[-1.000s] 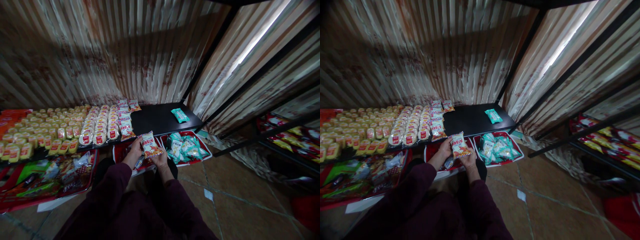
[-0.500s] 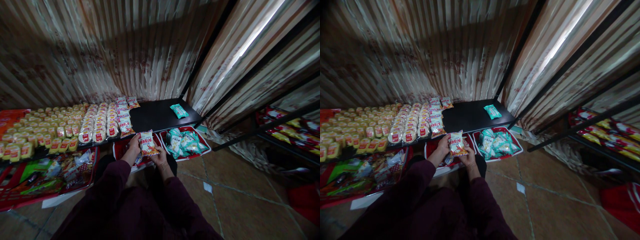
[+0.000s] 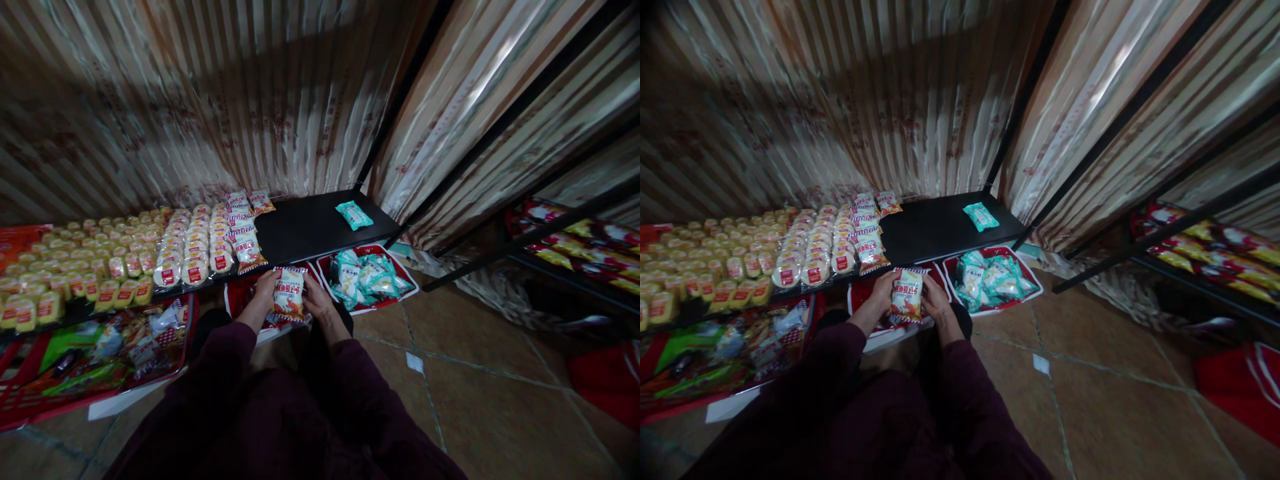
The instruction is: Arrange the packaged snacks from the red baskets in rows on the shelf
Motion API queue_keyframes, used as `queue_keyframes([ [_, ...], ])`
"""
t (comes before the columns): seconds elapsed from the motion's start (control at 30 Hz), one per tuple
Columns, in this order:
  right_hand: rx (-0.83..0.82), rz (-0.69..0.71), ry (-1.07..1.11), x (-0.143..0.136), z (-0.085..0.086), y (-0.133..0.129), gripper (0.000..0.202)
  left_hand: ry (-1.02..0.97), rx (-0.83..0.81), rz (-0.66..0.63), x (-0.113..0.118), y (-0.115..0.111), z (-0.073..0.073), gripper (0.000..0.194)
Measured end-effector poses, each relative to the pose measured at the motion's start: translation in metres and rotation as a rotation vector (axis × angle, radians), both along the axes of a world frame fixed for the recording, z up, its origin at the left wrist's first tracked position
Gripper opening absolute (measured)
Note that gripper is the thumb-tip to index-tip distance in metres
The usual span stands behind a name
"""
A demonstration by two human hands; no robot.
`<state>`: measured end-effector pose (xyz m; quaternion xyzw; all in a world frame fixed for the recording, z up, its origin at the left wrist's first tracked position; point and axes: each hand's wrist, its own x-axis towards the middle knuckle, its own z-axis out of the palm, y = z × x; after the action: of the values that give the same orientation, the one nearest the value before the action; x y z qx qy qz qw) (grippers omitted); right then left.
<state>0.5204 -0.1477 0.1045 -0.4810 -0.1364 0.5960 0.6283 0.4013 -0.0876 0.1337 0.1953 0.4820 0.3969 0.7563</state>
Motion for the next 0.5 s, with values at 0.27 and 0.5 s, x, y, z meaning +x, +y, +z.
queue_keyframes([
  [0.27,-0.083,-0.110,0.200,0.004,-0.012,0.012,0.016,-0.003,-0.020,-0.017,-0.004,-0.006,-0.001,0.010],
  [0.5,-0.109,-0.135,0.228,0.002,-0.015,0.019,0.024,-0.065,-0.012,-0.104,-0.007,-0.014,0.001,0.013],
])
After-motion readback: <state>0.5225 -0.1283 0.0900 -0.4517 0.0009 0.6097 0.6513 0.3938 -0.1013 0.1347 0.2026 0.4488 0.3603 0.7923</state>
